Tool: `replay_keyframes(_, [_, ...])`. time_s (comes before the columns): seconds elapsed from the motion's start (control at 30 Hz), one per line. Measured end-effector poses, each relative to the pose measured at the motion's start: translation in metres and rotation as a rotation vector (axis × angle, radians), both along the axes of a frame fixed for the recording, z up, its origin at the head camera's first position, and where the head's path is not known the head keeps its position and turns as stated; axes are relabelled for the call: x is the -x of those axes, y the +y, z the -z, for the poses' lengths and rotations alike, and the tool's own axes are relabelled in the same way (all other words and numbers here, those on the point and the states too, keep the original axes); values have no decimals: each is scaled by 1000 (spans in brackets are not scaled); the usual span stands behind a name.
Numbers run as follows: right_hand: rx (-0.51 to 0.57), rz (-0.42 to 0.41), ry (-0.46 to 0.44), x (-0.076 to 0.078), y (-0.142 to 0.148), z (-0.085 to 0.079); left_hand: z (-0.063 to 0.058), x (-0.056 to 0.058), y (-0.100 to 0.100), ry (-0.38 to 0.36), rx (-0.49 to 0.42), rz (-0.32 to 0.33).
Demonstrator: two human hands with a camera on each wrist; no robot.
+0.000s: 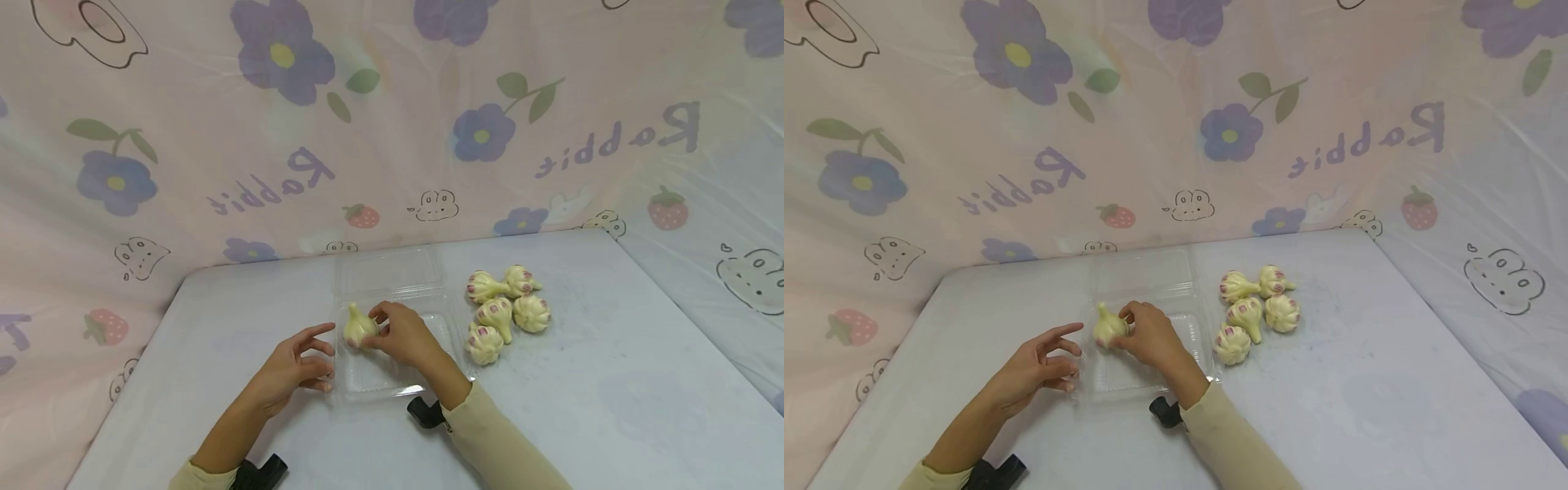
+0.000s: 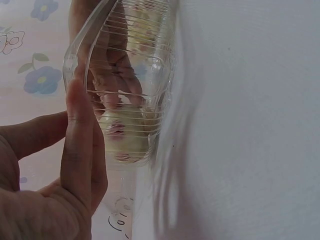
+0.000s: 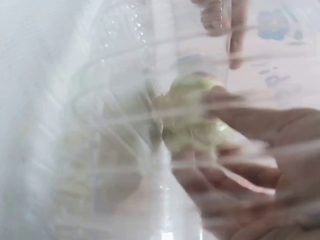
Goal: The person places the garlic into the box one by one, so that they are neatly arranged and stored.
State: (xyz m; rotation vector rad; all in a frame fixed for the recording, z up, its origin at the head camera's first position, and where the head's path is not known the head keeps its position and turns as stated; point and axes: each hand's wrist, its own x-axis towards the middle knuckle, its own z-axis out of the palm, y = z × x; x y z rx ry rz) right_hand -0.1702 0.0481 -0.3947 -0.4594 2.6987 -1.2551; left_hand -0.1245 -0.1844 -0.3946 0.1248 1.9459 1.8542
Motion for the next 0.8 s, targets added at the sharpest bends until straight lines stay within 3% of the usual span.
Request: replay_keyframes(0.8, [-18,6,-26,0,4,-10,0,0,0,4,1,1])
